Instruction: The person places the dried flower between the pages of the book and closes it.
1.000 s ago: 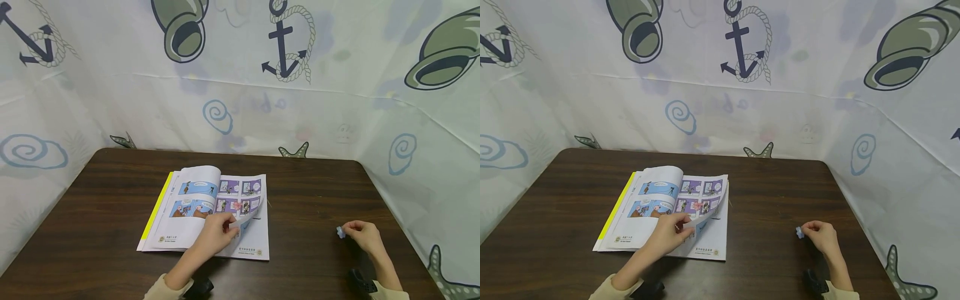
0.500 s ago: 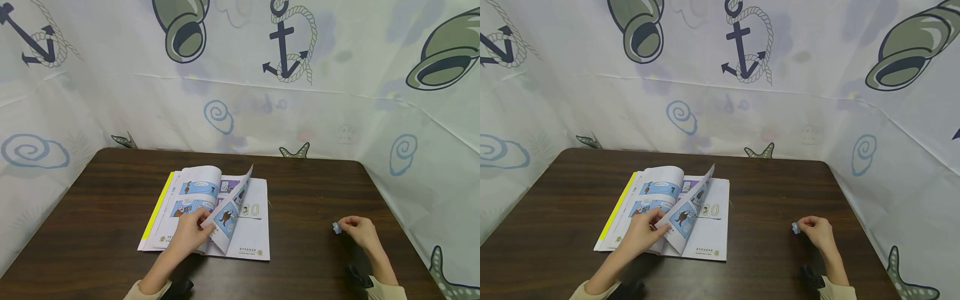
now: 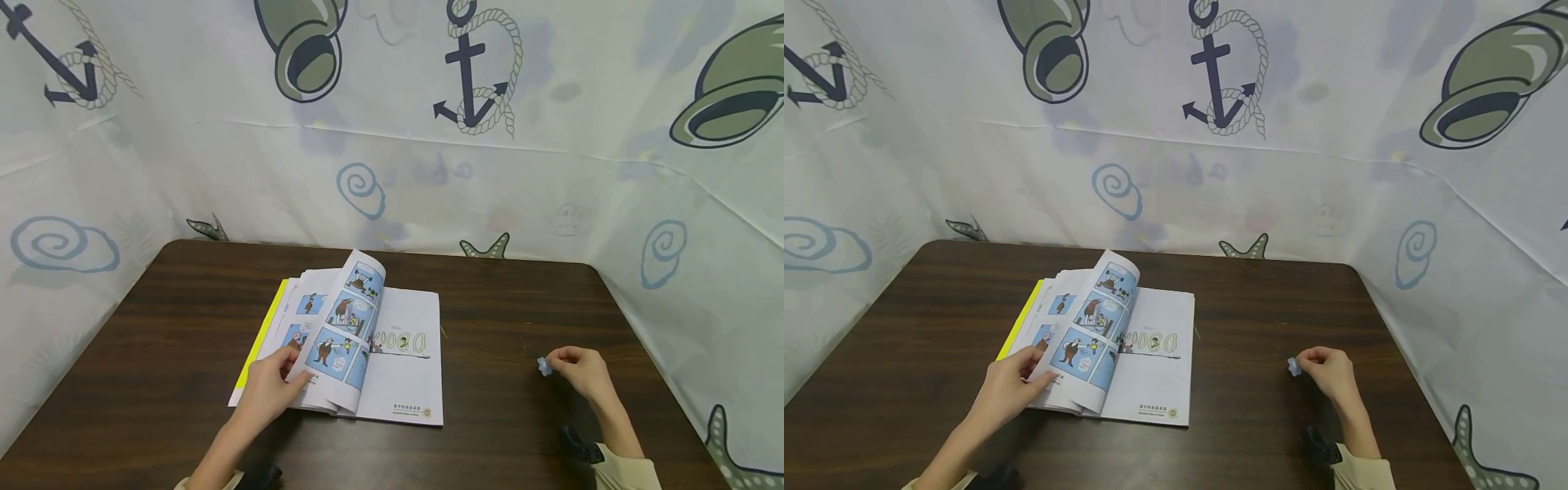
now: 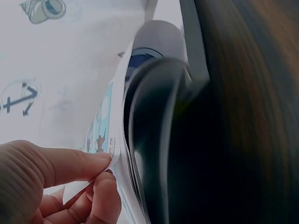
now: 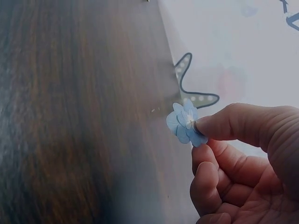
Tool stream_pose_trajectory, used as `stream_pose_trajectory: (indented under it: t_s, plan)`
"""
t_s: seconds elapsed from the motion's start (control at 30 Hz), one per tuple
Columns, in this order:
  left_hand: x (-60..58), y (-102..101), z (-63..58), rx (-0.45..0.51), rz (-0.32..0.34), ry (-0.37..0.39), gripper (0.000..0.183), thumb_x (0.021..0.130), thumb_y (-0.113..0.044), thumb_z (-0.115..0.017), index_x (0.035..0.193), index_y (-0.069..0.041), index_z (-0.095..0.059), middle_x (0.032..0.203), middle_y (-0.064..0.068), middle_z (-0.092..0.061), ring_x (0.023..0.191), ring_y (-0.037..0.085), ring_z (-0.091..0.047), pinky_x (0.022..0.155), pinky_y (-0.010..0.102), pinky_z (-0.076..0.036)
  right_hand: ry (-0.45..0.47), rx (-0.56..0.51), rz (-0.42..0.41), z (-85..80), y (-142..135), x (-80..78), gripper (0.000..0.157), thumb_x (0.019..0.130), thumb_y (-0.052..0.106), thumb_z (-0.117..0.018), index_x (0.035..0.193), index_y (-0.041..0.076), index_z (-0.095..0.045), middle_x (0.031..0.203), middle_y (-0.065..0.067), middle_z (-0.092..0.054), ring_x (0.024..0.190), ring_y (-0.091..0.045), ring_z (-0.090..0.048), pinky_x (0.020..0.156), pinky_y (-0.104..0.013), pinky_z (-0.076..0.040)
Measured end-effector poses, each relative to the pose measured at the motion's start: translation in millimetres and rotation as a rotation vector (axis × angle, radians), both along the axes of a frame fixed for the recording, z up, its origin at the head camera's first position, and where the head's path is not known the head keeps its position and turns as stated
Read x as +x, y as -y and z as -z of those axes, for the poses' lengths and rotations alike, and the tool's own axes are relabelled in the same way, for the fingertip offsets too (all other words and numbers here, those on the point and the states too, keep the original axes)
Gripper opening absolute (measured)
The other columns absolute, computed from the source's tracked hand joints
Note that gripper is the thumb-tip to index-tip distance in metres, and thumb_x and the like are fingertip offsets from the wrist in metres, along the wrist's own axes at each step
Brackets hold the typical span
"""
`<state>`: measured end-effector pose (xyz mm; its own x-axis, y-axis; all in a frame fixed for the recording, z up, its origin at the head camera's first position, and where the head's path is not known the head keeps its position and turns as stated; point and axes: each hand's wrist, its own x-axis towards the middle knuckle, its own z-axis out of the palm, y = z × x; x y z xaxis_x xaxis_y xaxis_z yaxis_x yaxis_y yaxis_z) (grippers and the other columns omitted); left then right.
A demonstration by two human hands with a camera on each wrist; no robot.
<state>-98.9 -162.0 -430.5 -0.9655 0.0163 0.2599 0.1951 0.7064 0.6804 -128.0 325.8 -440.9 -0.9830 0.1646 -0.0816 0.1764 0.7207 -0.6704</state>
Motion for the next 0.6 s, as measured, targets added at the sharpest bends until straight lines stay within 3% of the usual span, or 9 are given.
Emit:
stream_pose_trajectory:
  t_s: [0.23, 0.6]
  plan:
    - [4.7, 18, 2.9, -0.053, -0.053, 0.051, 0.019, 0.069, 0.000, -0.075, 0.081, 0.000, -0.060, 0.061, 0.000, -0.052, 0.056, 0.013, -0.043, 0.049, 0.022, -0.036, -0.015, -0.009, -0.012, -1.7, 8, -5.4, 0.017, 0.086, 0.011, -0.063, 0.087, -0.005, -0.068, 0.082, -0.009, -0.067, 0.072, -0.018, -0.050, 0.063, -0.031, -0.039]
    - [8.0, 43, 10.1, -0.094, -0.104, 0.151, 0.023, 0.071, -0.002, -0.074, 0.088, 0.007, -0.060, 0.067, 0.007, -0.055, 0.059, 0.017, -0.047, 0.050, 0.023, -0.039, -0.031, -0.030, -0.033, -6.6, 29, -15.2, 0.016, 0.085, 0.010, -0.065, 0.087, -0.005, -0.068, 0.080, -0.009, -0.066, 0.071, -0.018, -0.050, 0.062, -0.030, -0.039]
